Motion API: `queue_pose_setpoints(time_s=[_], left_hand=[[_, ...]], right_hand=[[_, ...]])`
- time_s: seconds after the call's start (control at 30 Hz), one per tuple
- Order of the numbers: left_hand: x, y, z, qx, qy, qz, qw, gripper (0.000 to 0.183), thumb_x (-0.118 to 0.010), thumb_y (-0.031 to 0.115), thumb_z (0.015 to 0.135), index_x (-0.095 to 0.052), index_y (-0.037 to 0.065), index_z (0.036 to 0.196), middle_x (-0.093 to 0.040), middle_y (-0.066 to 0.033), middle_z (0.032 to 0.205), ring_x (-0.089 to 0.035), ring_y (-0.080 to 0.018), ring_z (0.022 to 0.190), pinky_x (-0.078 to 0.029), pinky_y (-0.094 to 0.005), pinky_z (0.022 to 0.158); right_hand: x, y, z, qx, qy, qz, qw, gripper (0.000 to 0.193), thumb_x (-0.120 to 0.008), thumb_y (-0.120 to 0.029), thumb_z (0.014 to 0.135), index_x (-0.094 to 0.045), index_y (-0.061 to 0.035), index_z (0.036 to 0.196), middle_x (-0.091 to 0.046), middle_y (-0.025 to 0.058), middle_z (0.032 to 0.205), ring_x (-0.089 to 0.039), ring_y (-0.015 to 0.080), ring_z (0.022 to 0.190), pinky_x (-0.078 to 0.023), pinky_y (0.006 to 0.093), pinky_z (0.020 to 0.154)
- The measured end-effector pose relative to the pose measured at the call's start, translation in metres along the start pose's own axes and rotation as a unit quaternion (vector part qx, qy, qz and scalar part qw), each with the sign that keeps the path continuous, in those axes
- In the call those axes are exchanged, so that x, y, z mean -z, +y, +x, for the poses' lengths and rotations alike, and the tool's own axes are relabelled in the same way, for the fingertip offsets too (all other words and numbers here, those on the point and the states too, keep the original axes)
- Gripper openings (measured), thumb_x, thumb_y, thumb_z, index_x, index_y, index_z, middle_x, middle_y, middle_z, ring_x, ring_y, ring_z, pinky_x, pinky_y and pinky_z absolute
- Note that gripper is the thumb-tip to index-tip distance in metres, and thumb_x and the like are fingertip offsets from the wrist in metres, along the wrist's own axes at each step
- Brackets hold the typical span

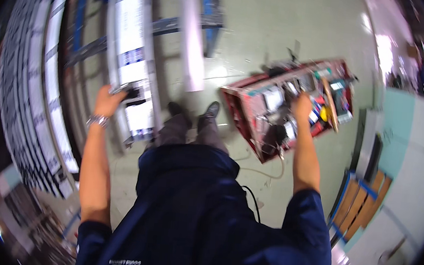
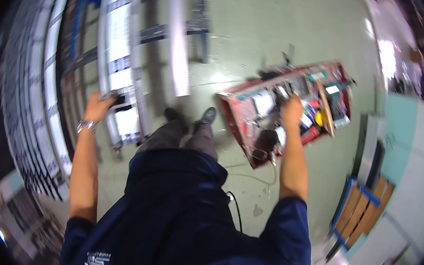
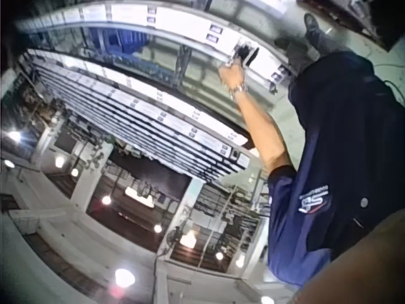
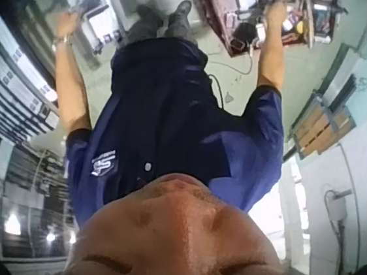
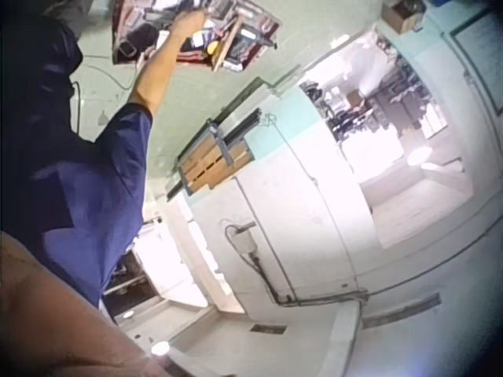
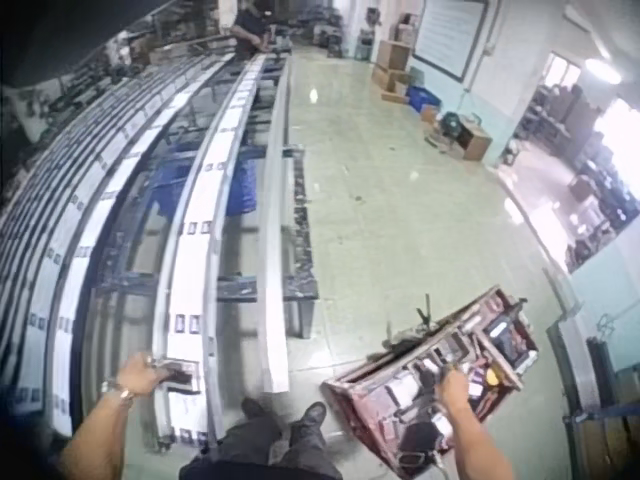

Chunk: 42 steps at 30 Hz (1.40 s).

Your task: Assembling and securing metal frame components using a hammer, drill, and impact driver.

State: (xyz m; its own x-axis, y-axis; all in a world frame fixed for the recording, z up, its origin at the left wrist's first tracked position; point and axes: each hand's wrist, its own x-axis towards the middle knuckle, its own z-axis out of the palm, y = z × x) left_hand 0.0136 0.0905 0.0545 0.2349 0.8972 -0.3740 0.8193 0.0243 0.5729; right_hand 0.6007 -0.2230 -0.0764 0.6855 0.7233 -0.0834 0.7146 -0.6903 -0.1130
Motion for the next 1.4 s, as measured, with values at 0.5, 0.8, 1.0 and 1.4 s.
queue_pose_setpoints(time_s=[0.5, 0.8, 1.0, 1.4], left_hand=[[-0.014, 0.021, 0.006, -0.015, 0.032, -0.002, 0.999, 0.029, -0.071, 0.022, 0.070, -0.070, -0.004, 0.082, -0.069, -0.0277, 0.088, -0.066, -0.0455, 0.087, -0.054, -0.0488, 0.082], [-0.012, 0.026, -0.006, 0.004, 0.006, -0.059, 0.998, 0.025, -0.068, 0.017, 0.075, -0.069, -0.003, 0.090, -0.068, -0.0283, 0.097, -0.066, -0.0436, 0.095, -0.051, -0.0486, 0.089], [-0.015, 0.028, -0.010, 0.031, -0.015, -0.091, 0.995, 0.020, -0.072, 0.014, 0.075, -0.070, 0.003, 0.092, -0.068, -0.0198, 0.104, -0.064, -0.0386, 0.101, -0.051, -0.0432, 0.088], [-0.010, 0.028, -0.010, 0.006, -0.013, -0.093, 0.996, 0.024, -0.074, 0.015, 0.075, -0.072, 0.002, 0.096, -0.071, -0.0188, 0.099, -0.067, -0.0379, 0.093, -0.055, -0.0434, 0.084]], right_hand=[[0.206, -0.361, -0.132, 0.204, -0.208, 0.366, 0.884, 0.023, -0.065, -0.015, 0.095, -0.066, 0.0007, 0.111, -0.065, 0.0069, 0.081, -0.059, 0.0135, 0.070, -0.051, 0.0310, 0.068], [0.182, -0.454, -0.134, 0.384, -0.114, 0.061, 0.914, 0.023, -0.063, -0.022, 0.094, -0.067, -0.0001, 0.103, -0.069, 0.0241, 0.089, -0.067, 0.0432, 0.082, -0.053, 0.0484, 0.073], [0.180, -0.470, -0.136, 0.374, -0.102, -0.080, 0.918, 0.022, -0.063, -0.025, 0.093, -0.066, -0.0034, 0.094, -0.068, 0.0230, 0.079, -0.067, 0.0439, 0.071, -0.054, 0.0500, 0.063], [0.178, -0.479, -0.129, 0.413, -0.113, -0.199, 0.881, 0.030, -0.059, -0.031, 0.096, -0.060, -0.0036, 0.084, -0.067, 0.0186, 0.069, -0.068, 0.0377, 0.061, -0.056, 0.0451, 0.055]])
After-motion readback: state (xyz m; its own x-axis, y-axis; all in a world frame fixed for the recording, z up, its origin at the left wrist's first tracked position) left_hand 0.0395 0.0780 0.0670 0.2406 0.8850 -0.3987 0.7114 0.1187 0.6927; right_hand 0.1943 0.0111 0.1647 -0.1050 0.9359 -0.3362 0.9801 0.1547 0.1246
